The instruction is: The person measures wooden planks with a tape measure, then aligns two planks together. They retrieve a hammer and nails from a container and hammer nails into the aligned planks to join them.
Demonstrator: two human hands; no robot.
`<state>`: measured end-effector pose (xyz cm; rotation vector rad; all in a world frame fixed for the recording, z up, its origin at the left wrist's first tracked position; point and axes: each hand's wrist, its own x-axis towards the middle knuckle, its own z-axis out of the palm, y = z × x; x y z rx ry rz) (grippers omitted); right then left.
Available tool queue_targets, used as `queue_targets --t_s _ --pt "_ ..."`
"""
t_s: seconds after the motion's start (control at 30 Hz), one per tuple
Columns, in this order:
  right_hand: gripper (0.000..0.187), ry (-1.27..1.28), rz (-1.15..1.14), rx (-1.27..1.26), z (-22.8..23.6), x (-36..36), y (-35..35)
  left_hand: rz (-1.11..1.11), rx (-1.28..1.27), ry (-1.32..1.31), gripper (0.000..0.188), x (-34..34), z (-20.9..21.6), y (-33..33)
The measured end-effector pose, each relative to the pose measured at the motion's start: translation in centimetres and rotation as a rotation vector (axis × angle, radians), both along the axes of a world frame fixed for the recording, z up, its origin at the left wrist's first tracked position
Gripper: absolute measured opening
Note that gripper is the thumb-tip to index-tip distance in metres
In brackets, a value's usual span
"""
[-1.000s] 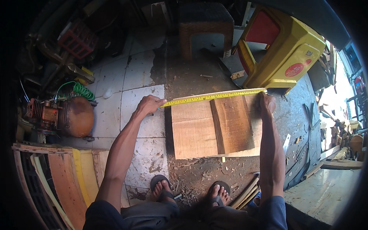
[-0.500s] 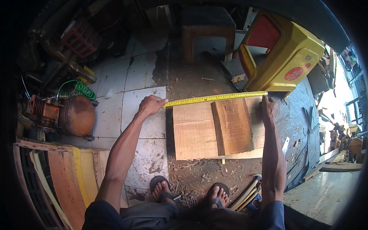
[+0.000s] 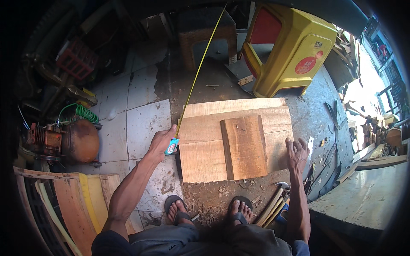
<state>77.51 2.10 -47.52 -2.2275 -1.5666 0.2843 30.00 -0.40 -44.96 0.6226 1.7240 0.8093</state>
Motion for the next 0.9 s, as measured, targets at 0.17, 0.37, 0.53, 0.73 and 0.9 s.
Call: queue_targets --t_s 0.17,0.37,0.53,0.73,0.9 --pt "0.073 0.333 -0.192 -0.188 1.3 0.0 -10.8 -0.040 -0.045 -0.042 0.052 1.4 0.8 -6.8" --pt "0.072 0.479 -0.360 -0.171 -3.9 1.6 -20.5 -0.161 -0.165 -0.131 0.056 2.2 -0.2 -11.2" --pt "0.069 0.459 -0.335 -0.196 -5.0 1.8 -21.4 -0.266 -0.025 0.111 0.054 0.5 -0.8 -5.3" --pt "0.073 0.494 -0.238 -0.278 -6.7 2.6 -21.5 -0.712 -0.115 0.874 0.057 -3.1 -1.1 5.1" --pt "0.074 0.448 -0.189 -0.316 -5.0 1.7 -20.9 -0.823 -0.077 0.931 0.050 -6.1 -2.2 7.4"
